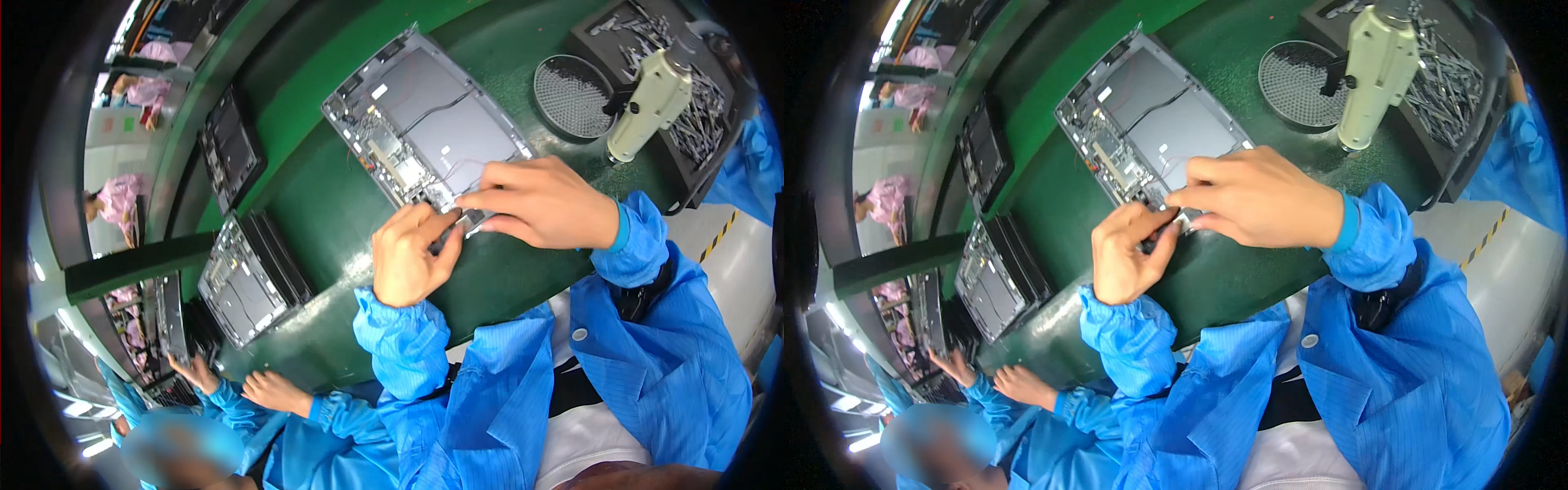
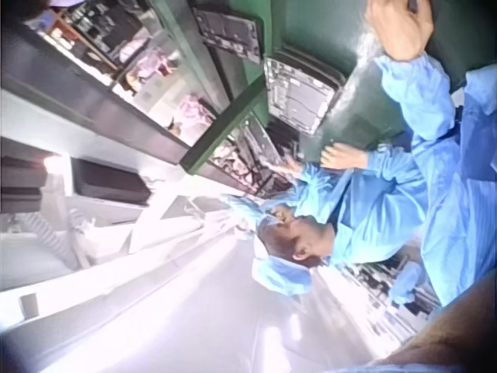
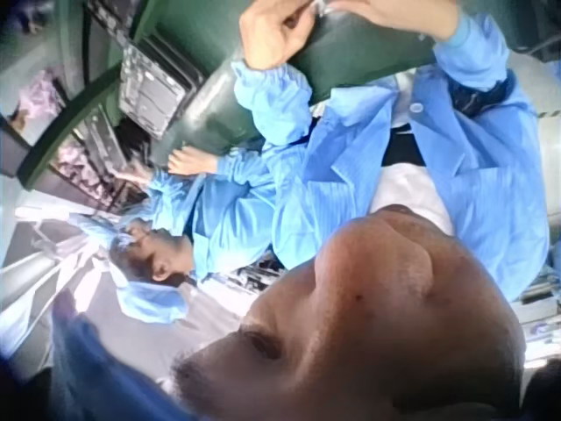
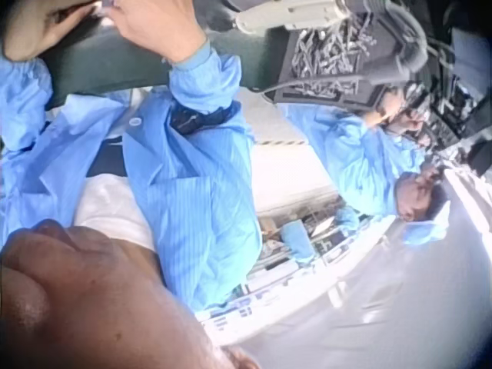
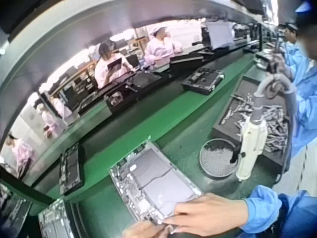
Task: Assembling and inspecting internal components of tablet devices on a production line using an electric screwdriver.
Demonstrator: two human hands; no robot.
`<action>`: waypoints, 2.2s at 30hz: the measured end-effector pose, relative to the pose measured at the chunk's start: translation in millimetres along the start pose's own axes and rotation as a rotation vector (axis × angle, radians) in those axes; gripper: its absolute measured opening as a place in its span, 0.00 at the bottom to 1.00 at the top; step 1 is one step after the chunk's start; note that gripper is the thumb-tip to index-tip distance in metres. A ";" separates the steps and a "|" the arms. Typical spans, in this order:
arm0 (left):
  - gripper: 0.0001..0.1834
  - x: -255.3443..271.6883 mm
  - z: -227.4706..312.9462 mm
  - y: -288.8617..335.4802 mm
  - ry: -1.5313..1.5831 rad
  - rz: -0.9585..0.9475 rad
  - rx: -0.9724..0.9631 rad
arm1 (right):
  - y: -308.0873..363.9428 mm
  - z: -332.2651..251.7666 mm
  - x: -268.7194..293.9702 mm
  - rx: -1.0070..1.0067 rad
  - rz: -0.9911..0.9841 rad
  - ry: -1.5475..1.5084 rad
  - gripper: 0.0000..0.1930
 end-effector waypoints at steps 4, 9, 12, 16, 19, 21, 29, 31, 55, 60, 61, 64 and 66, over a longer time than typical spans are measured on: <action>0.14 1.1 3.0 -2.3 -0.033 -0.005 -0.040 | 51.0 -2.9 48.2 0.076 0.891 0.280 0.15; 0.15 -4.5 13.8 -5.6 -0.140 0.052 -0.136 | 51.4 38.1 58.0 -0.127 1.295 0.114 0.29; 0.13 -5.6 11.9 -3.8 -0.144 0.053 -0.117 | 46.4 58.4 62.2 -0.565 0.832 -0.723 0.25; 0.11 -16.8 13.2 -3.2 -0.076 0.117 -0.138 | 30.9 54.2 80.7 -0.676 0.855 -0.669 0.22; 0.11 -25.2 10.7 -5.1 -0.061 0.121 -0.135 | -7.8 52.0 84.4 -0.570 1.009 -0.734 0.20; 0.11 -21.0 22.6 -4.5 -0.091 0.124 -0.162 | -20.0 54.0 90.7 -0.490 1.065 -0.793 0.19; 0.09 -20.2 12.4 -13.3 -0.085 0.110 -0.140 | -16.6 94.6 72.2 -0.454 1.175 -0.677 0.17; 0.08 -17.2 12.8 -10.9 -0.084 0.119 -0.114 | -18.0 92.2 73.5 -0.418 1.175 -0.687 0.18; 0.08 -21.1 3.2 -10.5 -0.003 0.143 -0.110 | -21.0 99.7 62.7 -0.467 1.189 -0.614 0.19; 0.07 -19.9 2.2 -10.4 0.002 0.162 -0.116 | -21.1 98.8 61.2 -0.452 1.221 -0.614 0.19; 0.07 -19.8 3.0 -10.8 0.004 0.158 -0.119 | -20.2 100.4 60.7 -0.454 1.214 -0.625 0.19; 0.07 -20.9 4.5 -12.4 0.004 0.152 -0.127 | -19.4 100.5 61.4 -0.446 1.206 -0.620 0.20; 0.07 -19.8 5.3 -11.3 -0.001 0.153 -0.123 | -20.4 98.3 62.5 -0.458 1.189 -0.609 0.21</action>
Point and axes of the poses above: each hand's wrist, its own y-axis away from the middle knuckle, its own x-axis out of the back of the hand, z = x × y, the point moved 2 cm from there along -y, towards the middle knuckle, and after that the axes turned 9 degrees about z, right-handed, at the moved point
